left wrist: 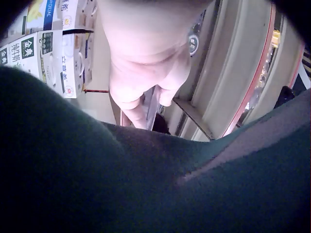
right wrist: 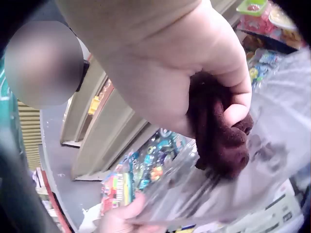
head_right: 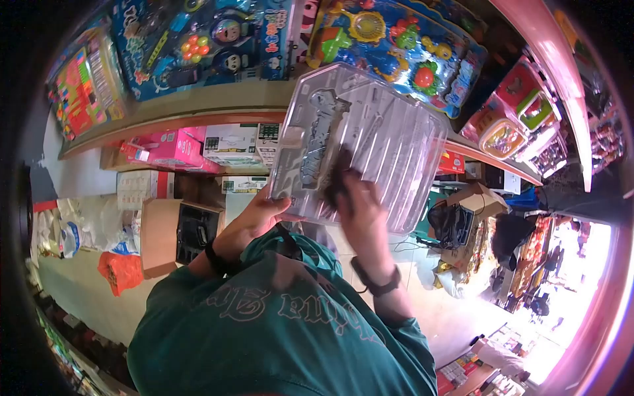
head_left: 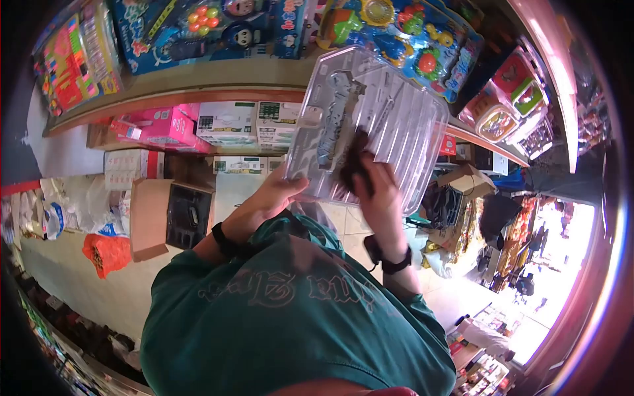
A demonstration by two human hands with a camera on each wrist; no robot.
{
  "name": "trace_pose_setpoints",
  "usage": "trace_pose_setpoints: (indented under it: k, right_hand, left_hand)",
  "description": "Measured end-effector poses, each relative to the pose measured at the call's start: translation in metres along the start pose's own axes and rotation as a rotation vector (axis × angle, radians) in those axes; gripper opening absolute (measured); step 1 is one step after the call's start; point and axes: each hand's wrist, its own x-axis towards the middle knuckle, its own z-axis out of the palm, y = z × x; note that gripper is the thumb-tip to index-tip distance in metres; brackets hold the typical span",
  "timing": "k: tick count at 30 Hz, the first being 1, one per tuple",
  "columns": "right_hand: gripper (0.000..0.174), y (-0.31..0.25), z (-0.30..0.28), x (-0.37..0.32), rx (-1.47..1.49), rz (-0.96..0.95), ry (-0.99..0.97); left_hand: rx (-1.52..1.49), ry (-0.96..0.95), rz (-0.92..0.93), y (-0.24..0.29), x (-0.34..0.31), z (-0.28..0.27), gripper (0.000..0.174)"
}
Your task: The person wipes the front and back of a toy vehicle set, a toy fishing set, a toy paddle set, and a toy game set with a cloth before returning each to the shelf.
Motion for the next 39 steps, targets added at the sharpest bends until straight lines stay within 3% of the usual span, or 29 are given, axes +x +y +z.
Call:
trace_pose_setpoints:
  k: [4, 5, 10, 21, 33, 39]
  right_hand:
    - [0.041, -0.037, 0.018, -0.020, 0.201, -0.122, -0.181]
    - [0.041, -0.041, 0.020, -0.026, 0.203, -0.064, -0.212]
    - [0.039, -0.026, -0.005, -0.021, 0.128, -0.013, -0.075]
    - [0.031, 0.079, -0.062, -0.028, -0.262, 0.233, 0.232]
    - [0.032, 0.150, -0.074, 0.087, -0.324, 0.059, 0.318]
    - [0.031, 0.170, -0.064, 0.109, -0.328, 0.071, 0.320]
  left_hand:
    - [-0.113, -0.145, 0.043, -0.010, 0.002, -0.018, 0.056]
    - [-0.101, -0.156, 0.058, -0.010, 0.003, -0.018, 0.056]
    - [-0.105, -0.109, 0.033, -0.009, 0.002, -0.015, 0.051]
    - [-0.151, -0.043, -0.012, -0.004, 0.001, -0.013, 0.050]
    - [-0.148, 0.034, -0.033, -0.008, -0.002, -0.044, 0.036]
    - [-0.205, 0.014, 0.012, -0.010, -0.007, -0.037, 0.042]
